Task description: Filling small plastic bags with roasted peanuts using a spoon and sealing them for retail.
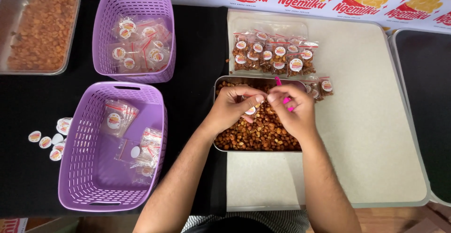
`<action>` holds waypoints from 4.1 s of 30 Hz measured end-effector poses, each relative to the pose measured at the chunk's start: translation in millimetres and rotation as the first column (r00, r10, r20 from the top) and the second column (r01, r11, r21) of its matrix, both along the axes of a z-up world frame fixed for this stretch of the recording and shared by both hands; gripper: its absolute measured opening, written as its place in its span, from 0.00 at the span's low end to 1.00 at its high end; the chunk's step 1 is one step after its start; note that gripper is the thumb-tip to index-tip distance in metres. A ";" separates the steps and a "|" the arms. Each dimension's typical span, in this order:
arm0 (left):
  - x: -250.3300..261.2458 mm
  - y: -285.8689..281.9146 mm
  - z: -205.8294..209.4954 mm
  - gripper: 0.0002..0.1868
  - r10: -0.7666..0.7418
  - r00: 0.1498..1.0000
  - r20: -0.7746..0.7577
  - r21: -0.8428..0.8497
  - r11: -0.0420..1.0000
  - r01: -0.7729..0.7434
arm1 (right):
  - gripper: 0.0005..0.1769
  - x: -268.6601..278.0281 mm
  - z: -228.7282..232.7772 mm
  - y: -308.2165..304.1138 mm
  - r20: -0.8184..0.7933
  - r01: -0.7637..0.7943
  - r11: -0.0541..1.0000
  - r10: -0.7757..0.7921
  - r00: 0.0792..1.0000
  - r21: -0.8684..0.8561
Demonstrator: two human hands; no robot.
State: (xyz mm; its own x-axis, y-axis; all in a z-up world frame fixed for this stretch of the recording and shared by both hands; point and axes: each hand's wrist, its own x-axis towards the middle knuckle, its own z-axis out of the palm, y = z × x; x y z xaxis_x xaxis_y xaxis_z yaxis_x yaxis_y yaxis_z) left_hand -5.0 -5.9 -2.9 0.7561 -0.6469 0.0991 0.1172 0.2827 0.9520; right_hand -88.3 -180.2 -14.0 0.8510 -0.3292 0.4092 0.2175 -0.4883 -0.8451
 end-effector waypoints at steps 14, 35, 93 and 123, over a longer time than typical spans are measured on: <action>0.5 -2.6 -13.3 0.36 -0.067 0.996 0.059 -0.020 0.997 0.069 | 0.06 3.7 -14.1 -13.6 -0.013 -0.071 0.984 0.074 0.997 0.164; 1.6 -8.9 -20.5 0.06 0.175 0.965 0.196 -0.013 0.984 -0.176 | 0.04 0.6 -2.5 -5.1 -0.014 -0.106 0.987 0.109 0.994 0.116; 0.7 -2.3 -2.4 0.22 0.254 0.967 0.001 -0.102 0.962 -0.252 | 0.11 -7.9 -8.4 -66.7 0.048 0.175 0.945 -0.195 0.980 0.276; 5.8 -8.4 -35.5 0.23 0.149 0.977 0.152 -0.191 0.974 -0.119 | 0.06 9.7 48.1 50.4 0.129 0.069 0.964 -0.037 0.991 -0.259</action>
State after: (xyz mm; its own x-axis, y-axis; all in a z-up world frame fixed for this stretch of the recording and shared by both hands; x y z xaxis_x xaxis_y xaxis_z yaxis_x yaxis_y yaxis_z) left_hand 0.7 -14.3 -38.4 0.7979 -0.5013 0.3346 -0.0873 0.4532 0.8871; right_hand -78.6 -129.8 34.0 0.7736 -0.2398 0.5865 0.2787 -0.7025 -0.6549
